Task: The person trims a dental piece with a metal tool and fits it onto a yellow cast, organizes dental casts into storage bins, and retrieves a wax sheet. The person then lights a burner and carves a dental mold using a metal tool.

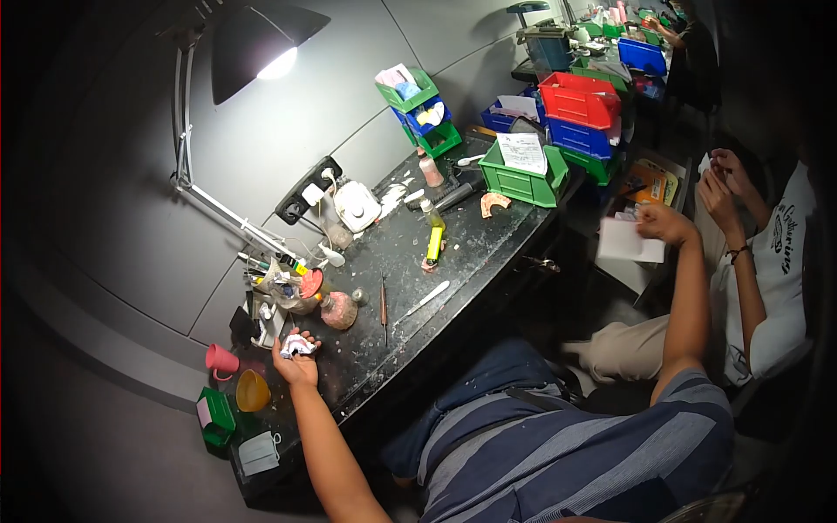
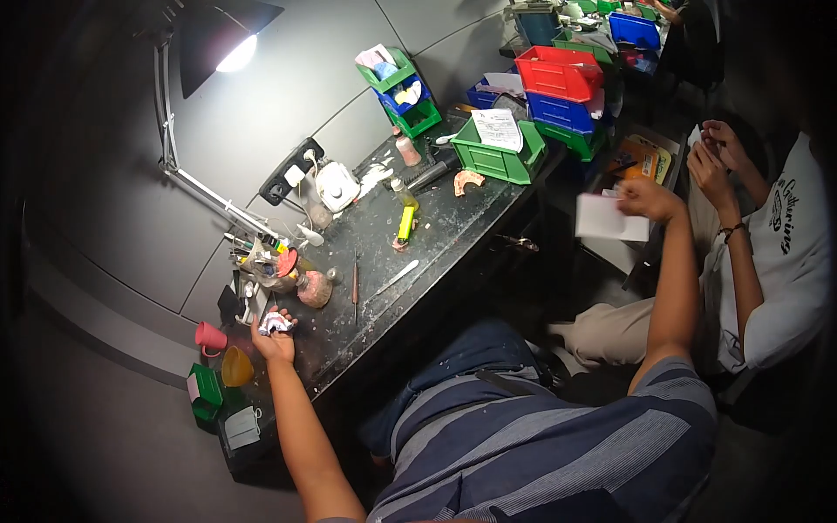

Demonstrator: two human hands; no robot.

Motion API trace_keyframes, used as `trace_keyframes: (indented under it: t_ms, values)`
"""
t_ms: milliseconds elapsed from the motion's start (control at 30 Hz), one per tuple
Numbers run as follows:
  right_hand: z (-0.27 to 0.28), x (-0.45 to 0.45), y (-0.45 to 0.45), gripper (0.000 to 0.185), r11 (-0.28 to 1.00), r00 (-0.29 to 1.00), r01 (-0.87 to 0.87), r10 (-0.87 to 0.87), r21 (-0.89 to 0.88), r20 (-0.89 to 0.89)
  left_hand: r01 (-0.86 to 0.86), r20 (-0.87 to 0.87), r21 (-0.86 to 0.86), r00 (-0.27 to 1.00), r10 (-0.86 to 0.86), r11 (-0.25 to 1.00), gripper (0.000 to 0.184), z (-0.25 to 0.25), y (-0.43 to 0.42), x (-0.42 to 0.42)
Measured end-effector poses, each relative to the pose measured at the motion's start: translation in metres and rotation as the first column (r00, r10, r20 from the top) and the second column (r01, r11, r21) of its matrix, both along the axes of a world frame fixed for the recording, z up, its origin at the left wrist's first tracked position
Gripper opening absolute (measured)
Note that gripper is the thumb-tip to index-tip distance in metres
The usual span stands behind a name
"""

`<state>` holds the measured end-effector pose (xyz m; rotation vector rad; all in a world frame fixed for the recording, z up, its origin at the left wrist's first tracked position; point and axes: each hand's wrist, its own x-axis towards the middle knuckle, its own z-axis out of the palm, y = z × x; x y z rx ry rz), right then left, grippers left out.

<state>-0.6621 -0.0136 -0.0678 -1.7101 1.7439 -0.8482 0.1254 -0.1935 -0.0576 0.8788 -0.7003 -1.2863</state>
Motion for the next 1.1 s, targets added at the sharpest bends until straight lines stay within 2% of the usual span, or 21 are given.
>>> trace_keyframes:
  t_ms: [67, 133, 200, 267, 333, 367, 400, 467, 500, 567, 800, 867, 933, 967, 1000, 1033, 1067, 1100]
  values:
    - [0.034, 0.075, -0.020, 0.021, 0.971, 0.920, -0.234, 0.238, -0.051, 0.311, 0.008, -0.017, -0.007, 1.000, -0.009, 1.000, 0.054, -0.001, -0.004, 0.001]
    - [0.043, 0.142, -0.047, 0.014, 0.913, 0.872, -0.387, 0.408, -0.128, 0.271, 0.012, -0.007, -0.008, 1.000, -0.012, 1.000, 0.054, 0.000, -0.001, -0.002]
    - [0.046, 0.203, -0.063, 0.012, 0.811, 0.807, -0.538, 0.574, -0.231, 0.136, -0.027, -0.008, 0.003, 1.000, 0.027, 1.000, 0.055, 0.002, 0.000, -0.004]
    - [0.053, 0.243, -0.074, 0.017, 0.890, 0.918, -0.396, 0.389, -0.225, -0.077, 0.010, -0.002, -0.008, 1.000, -0.010, 1.000, 0.054, 0.002, 0.000, -0.003]
    - [0.054, 0.251, -0.103, 0.022, 0.906, 0.961, -0.278, 0.266, -0.320, -0.082, 0.013, 0.005, -0.006, 1.000, -0.013, 1.000, 0.054, 0.002, 0.000, -0.003]
    - [0.069, 0.258, -0.110, 0.025, 0.962, 0.991, -0.128, 0.114, -0.242, -0.069, 0.017, 0.001, -0.007, 1.000, -0.017, 1.000, 0.054, 0.002, -0.002, -0.003]
    - [0.070, 0.257, -0.125, 0.028, 0.921, 0.984, -0.108, 0.045, -0.374, -0.172, 0.021, 0.000, -0.006, 1.000, -0.021, 1.000, 0.054, 0.002, -0.002, -0.002]
    - [0.082, 0.261, -0.153, 0.031, 0.993, 0.966, 0.110, -0.119, -0.052, -0.230, 0.023, -0.008, -0.004, 1.000, -0.023, 1.000, 0.055, 0.000, -0.002, -0.003]
    - [0.079, 0.261, -0.163, 0.031, 0.993, 0.965, 0.108, -0.117, -0.054, -0.233, 0.021, -0.004, 0.002, 1.000, -0.021, 1.000, 0.055, 0.001, -0.002, -0.003]
    - [0.066, 0.267, -0.185, 0.034, 0.978, 0.867, 0.165, -0.205, -0.128, -0.454, 0.014, -0.002, 0.006, 1.000, -0.014, 1.000, 0.055, 0.002, -0.002, -0.002]
    - [0.048, 0.271, -0.208, 0.027, 0.957, 0.791, 0.284, -0.269, -0.060, -0.549, 0.014, 0.018, -0.003, 1.000, -0.014, 1.000, 0.055, 0.003, 0.001, -0.007]
    - [0.057, 0.265, -0.192, 0.023, 0.943, 0.890, 0.305, -0.333, -0.134, -0.312, 0.015, 0.011, -0.005, 1.000, -0.015, 1.000, 0.055, 0.004, 0.000, -0.005]
    - [0.052, 0.248, -0.179, 0.023, 0.954, 0.919, 0.247, -0.287, -0.172, -0.271, 0.044, 0.006, -0.006, 0.999, -0.044, 0.999, 0.055, 0.003, -0.001, -0.004]
    - [0.039, 0.239, -0.177, 0.024, 0.952, 0.983, 0.132, -0.089, -0.277, 0.161, 0.043, 0.001, -0.002, 0.999, -0.043, 0.999, 0.055, 0.002, -0.001, -0.004]
    - [0.042, 0.241, -0.166, 0.024, 0.909, 0.829, 0.073, 0.174, -0.411, 0.532, 0.035, 0.010, -0.004, 0.999, -0.035, 0.999, 0.055, 0.002, -0.001, -0.004]
    - [0.047, 0.236, -0.149, 0.025, 0.965, 0.750, 0.035, 0.147, -0.260, 0.645, 0.027, 0.023, -0.006, 0.999, -0.027, 1.000, 0.055, 0.002, -0.001, -0.005]
    - [0.043, 0.231, -0.147, 0.025, 0.966, 0.749, 0.037, 0.143, -0.257, 0.647, 0.029, 0.024, -0.003, 0.999, -0.029, 1.000, 0.055, 0.001, -0.001, -0.005]
    - [0.038, 0.223, -0.144, 0.025, 0.956, 0.606, -0.064, 0.265, -0.286, 0.750, 0.025, 0.022, -0.002, 0.999, -0.025, 1.000, 0.055, 0.002, -0.001, -0.004]
